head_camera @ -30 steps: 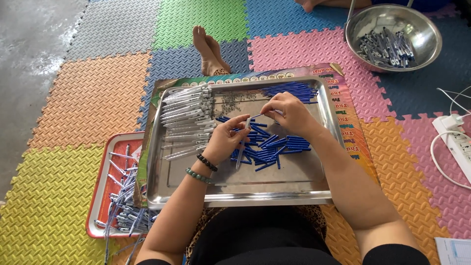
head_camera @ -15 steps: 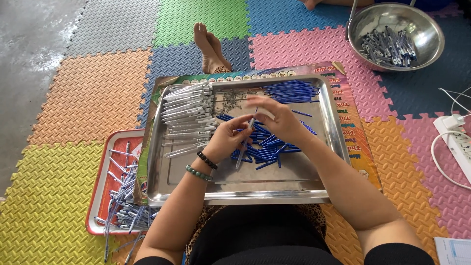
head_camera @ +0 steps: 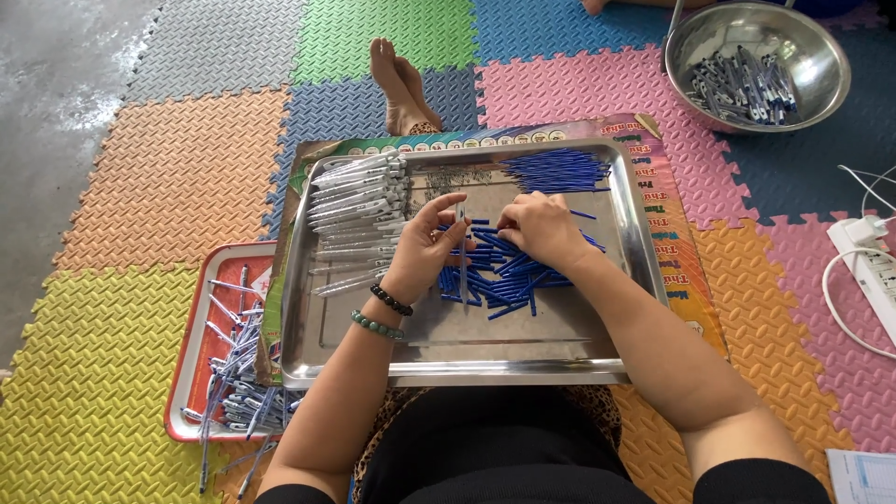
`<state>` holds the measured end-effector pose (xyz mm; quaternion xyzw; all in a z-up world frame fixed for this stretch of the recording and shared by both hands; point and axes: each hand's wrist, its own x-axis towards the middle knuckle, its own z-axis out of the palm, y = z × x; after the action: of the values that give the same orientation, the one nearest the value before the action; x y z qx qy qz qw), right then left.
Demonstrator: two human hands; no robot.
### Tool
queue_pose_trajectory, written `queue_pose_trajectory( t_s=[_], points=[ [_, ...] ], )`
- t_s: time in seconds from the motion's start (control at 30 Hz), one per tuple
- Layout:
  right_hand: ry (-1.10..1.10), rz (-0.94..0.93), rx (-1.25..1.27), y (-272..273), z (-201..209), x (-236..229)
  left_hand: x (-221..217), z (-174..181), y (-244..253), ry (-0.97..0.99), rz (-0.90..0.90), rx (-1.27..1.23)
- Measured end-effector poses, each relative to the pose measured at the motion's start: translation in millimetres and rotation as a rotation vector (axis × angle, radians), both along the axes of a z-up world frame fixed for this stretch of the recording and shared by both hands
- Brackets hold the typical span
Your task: Assembling pens by manually inserting ink refills into pen bodies on a metal tray.
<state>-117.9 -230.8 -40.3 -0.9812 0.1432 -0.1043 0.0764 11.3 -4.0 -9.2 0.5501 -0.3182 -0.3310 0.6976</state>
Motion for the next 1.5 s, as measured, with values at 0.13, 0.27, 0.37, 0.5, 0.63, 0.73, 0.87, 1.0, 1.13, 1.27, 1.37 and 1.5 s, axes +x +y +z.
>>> queue_pose_trajectory(
  t_s=[0.13, 0.27, 0.37, 0.5, 0.63, 0.73, 0.87, 1.0, 1.13, 1.27, 1.37, 1.5],
  points=[
    [-0.006, 0.004, -0.037, -2, 1, 0, -1, -1, -1, 0.001, 0.011, -0.018],
    [-0.281, 0.038, 0.231, 0, 23, -7, -3, 3, 0, 0.003, 0.026, -0.017],
    [-0.433, 0.062, 0.332, 2, 38, -11, -4, 2, 0, -0.02, 0.032, -0.011],
    [-0.543, 0.089, 0.288, 3, 47, -12, -1, -7, 0, -0.095, 0.029, 0.042],
    [-0.576, 0.115, 0.272, 11, 56, -16, -2, -5, 1, -0.101, 0.014, 0.071],
    [-0.596, 0.129, 0.242, 12, 57, -16, -2, -4, 2, -0.106, 0.019, 0.084],
    [-0.61, 0.174, 0.251, 11, 61, -17, -3, -3, 1, -0.127, 0.006, 0.098],
    [-0.594, 0.194, 0.559, 16, 77, -22, -7, -4, 0, -0.075, -0.027, 0.126],
    [-0.613, 0.137, 0.874, 19, 69, -17, -15, -3, 1, -0.044, -0.062, 0.136],
    [-0.598, 0.059, 1.086, 22, 59, -12, -21, 2, 2, -0.009, -0.117, 0.164],
    [-0.593, 0.027, 1.152, 21, 57, -13, -25, 9, 1, -0.011, -0.118, 0.171],
    [-0.575, 0.049, 1.228, 24, 62, -15, -27, 16, 2, -0.007, -0.093, 0.196]
  ],
)
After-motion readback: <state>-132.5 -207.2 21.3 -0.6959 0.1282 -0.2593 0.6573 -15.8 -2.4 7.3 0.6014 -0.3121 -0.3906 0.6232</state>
